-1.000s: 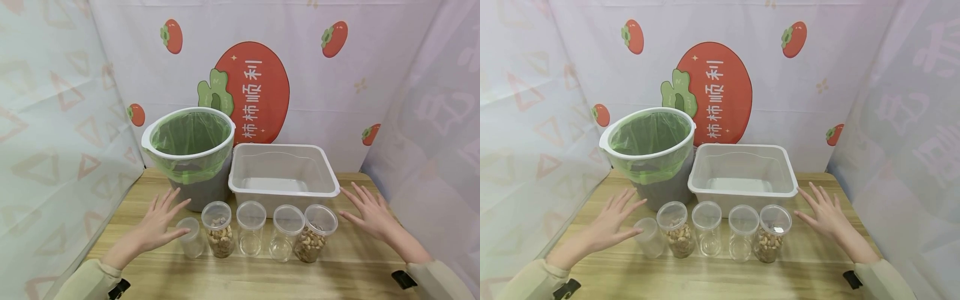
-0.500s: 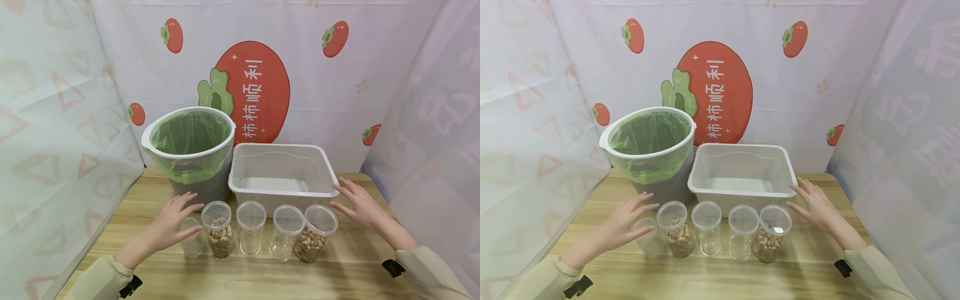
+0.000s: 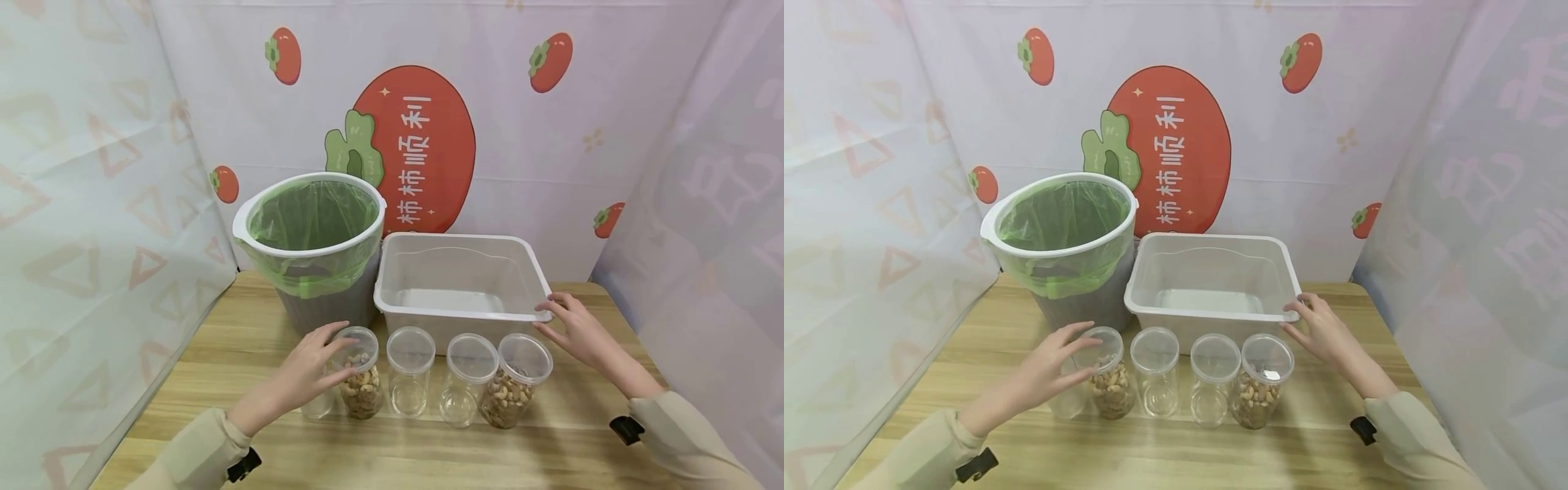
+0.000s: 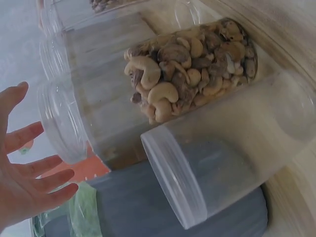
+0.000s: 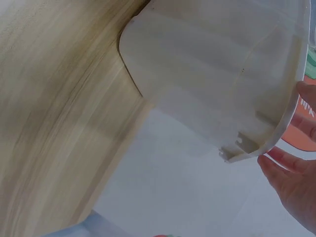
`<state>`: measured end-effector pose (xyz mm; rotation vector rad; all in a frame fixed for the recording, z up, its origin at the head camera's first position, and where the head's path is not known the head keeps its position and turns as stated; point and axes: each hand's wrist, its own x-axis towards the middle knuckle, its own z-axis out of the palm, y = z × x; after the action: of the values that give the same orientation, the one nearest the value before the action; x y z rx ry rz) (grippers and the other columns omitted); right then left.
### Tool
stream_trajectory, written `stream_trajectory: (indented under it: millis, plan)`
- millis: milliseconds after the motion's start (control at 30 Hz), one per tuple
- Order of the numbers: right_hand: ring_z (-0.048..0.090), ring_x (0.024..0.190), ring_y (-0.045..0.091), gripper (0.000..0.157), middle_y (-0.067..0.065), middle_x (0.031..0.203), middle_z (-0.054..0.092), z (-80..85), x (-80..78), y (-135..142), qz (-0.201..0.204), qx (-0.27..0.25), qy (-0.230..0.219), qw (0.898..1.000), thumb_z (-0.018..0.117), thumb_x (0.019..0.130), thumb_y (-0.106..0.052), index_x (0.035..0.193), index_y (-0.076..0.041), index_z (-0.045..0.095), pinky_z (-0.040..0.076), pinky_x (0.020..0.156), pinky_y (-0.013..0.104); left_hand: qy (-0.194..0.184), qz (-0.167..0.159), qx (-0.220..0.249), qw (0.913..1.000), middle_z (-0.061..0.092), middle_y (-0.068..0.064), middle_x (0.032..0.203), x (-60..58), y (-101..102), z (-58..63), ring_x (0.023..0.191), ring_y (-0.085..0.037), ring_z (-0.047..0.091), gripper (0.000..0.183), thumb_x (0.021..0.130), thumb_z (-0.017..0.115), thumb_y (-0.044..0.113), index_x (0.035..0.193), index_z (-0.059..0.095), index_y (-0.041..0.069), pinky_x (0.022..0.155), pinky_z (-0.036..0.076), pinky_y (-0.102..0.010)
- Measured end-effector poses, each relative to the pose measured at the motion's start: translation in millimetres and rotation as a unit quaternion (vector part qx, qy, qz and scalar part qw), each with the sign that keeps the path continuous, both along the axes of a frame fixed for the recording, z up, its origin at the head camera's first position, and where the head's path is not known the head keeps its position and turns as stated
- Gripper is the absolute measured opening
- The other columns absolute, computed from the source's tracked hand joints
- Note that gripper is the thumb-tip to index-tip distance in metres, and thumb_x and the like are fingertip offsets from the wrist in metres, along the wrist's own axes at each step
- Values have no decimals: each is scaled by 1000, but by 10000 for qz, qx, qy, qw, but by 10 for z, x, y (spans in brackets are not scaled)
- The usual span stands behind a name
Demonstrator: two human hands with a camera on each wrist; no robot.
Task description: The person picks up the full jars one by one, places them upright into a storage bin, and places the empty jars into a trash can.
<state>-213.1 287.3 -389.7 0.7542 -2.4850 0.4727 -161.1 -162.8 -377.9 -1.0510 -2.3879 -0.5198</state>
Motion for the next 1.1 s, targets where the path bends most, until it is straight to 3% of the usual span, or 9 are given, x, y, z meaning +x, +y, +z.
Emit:
stream_trajectory:
  millis: [167,533,833,967,1100]
  plan:
    - [52,84,39,25,23,94,52,-32,-32,-12,97,-172,368,9991,75,64,-7,82,-5,58,43,66,51,-303,85,68,9995,48,-16,120,11,52,-55,106,-33,50,34,74,70,29,102,62,12,82,43,-47]
    - [53,80,40,25,21,88,51,-84,-30,-17,5,-347,492,9982,75,61,-5,79,-5,57,44,64,52,-1114,372,344,9925,41,-18,124,5,122,-149,107,-35,46,35,73,71,28,100,55,13,70,49,-40]
    - [52,83,40,29,22,89,50,-100,-37,-41,-94,-430,492,9978,76,59,-1,78,-5,55,43,66,52,-794,181,908,9925,50,-12,99,-99,168,-151,87,-26,49,38,57,82,20,85,59,10,69,43,-39]
    - [53,83,40,29,22,89,50,-91,-16,-53,-112,-446,507,9977,76,58,1,78,-5,56,44,65,52,-656,293,918,9932,51,-8,95,-127,178,-138,83,-22,48,37,53,81,22,82,60,11,68,43,-36]
    - [53,83,39,28,21,89,50,-84,-2,-60,-160,-479,486,9975,76,58,1,77,-6,56,44,66,52,-570,417,924,9932,51,-7,94,-132,188,-52,82,-20,47,37,52,79,24,83,60,12,67,42,-33]
